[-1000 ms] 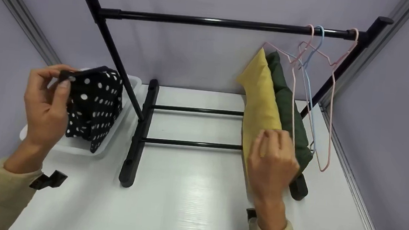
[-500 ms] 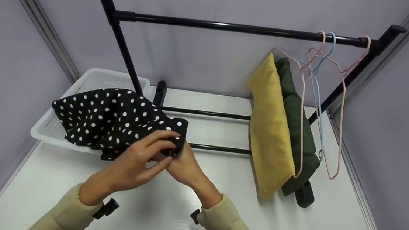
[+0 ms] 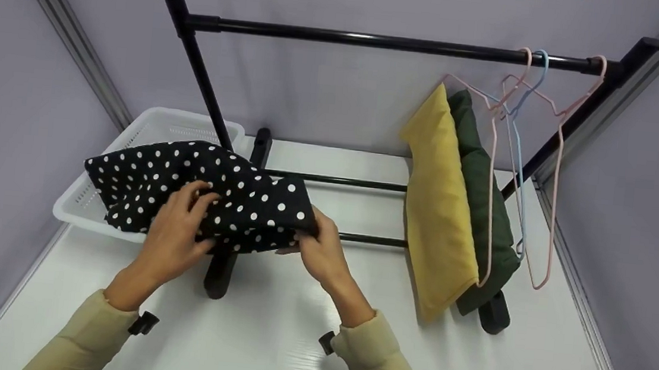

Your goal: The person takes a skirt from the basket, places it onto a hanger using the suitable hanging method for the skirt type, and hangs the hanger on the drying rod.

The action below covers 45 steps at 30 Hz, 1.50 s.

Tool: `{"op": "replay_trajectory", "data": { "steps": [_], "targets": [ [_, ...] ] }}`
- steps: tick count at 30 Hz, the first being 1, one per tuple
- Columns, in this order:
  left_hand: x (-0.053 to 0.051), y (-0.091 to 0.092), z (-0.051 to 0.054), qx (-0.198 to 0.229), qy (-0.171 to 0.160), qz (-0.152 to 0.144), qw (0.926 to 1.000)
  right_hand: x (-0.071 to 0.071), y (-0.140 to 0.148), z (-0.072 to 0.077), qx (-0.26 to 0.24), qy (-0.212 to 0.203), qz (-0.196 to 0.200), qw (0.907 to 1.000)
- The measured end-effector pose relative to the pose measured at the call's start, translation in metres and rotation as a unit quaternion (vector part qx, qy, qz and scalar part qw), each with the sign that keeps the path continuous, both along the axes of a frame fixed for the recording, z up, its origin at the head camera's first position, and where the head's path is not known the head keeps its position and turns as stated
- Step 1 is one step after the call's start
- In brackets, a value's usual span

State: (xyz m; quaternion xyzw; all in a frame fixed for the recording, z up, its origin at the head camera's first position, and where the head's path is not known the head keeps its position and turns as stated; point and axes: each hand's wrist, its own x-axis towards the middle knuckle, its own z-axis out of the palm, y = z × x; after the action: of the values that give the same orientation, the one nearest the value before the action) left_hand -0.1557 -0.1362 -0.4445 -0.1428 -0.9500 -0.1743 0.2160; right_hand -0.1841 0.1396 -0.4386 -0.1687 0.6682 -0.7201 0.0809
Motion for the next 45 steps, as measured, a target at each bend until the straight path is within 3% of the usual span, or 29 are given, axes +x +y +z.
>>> {"op": "replay_trajectory", "data": {
  "steps": [3,7,10,13,15,19,21,24,28,30,32,34,36,38,41,43,45],
  "targets": [
    [-0.001,-0.028,-0.012,-0.025,-0.013,0.067,0.9974,-0.002,0.001,-0.001,0.004,0.004,0.008,0.9999],
    [0.001,-0.063,-0.013,-0.03,-0.005,0.124,0.9918,-0.006,0.002,-0.004,0.018,0.006,0.005,0.9998],
    [-0.001,-0.081,-0.004,-0.018,0.038,0.16,0.9863,-0.01,0.001,-0.007,0.027,-0.006,-0.011,0.9996],
    [-0.005,-0.092,0.011,0.0,0.084,0.2,0.9763,-0.013,-0.001,-0.011,0.031,-0.021,-0.024,0.999],
    [-0.01,-0.095,0.024,0.035,0.098,0.204,0.9734,-0.016,-0.003,-0.013,0.03,-0.029,-0.023,0.9989],
    [-0.019,-0.091,0.049,0.156,0.098,0.153,0.9709,-0.022,-0.006,-0.017,0.02,-0.038,-0.017,0.9989],
    [-0.023,-0.086,0.06,0.22,0.101,0.117,0.9631,-0.025,-0.007,-0.019,0.008,-0.043,-0.018,0.9989],
    [-0.027,-0.077,0.072,0.28,0.129,0.071,0.9486,-0.028,-0.008,-0.021,0.002,-0.042,-0.034,0.9986],
    [-0.028,-0.06,0.082,0.316,0.18,0.015,0.9314,-0.029,-0.004,-0.021,0.012,-0.029,-0.064,0.9975],
    [-0.026,-0.049,0.087,0.308,0.203,-0.004,0.9294,-0.027,0.0,-0.018,0.029,-0.018,-0.07,0.997],
    [-0.024,-0.034,0.092,0.283,0.22,-0.028,0.933,-0.025,0.005,-0.014,0.051,-0.004,-0.069,0.9963],
    [-0.022,-0.019,0.096,0.24,0.231,-0.062,0.9408,-0.023,0.009,-0.008,0.078,0.013,-0.068,0.9946],
    [-0.02,-0.001,0.097,0.194,0.221,-0.111,0.9494,-0.02,0.012,-0.003,0.109,0.033,-0.069,0.9911],
    [-0.019,0.017,0.094,0.155,0.193,-0.166,0.9546,-0.018,0.015,0.001,0.149,0.05,-0.071,0.9849],
    [-0.018,0.043,0.081,0.11,0.113,-0.237,0.9587,-0.012,0.018,0.007,0.206,0.077,-0.06,0.9737],
    [-0.019,0.058,0.068,0.088,0.055,-0.265,0.9587,-0.01,0.019,0.009,0.21,0.088,-0.037,0.973],
    [-0.02,0.071,0.052,0.061,0.007,-0.271,0.9606,-0.007,0.019,0.011,0.194,0.097,-0.019,0.976]
  ]
}}
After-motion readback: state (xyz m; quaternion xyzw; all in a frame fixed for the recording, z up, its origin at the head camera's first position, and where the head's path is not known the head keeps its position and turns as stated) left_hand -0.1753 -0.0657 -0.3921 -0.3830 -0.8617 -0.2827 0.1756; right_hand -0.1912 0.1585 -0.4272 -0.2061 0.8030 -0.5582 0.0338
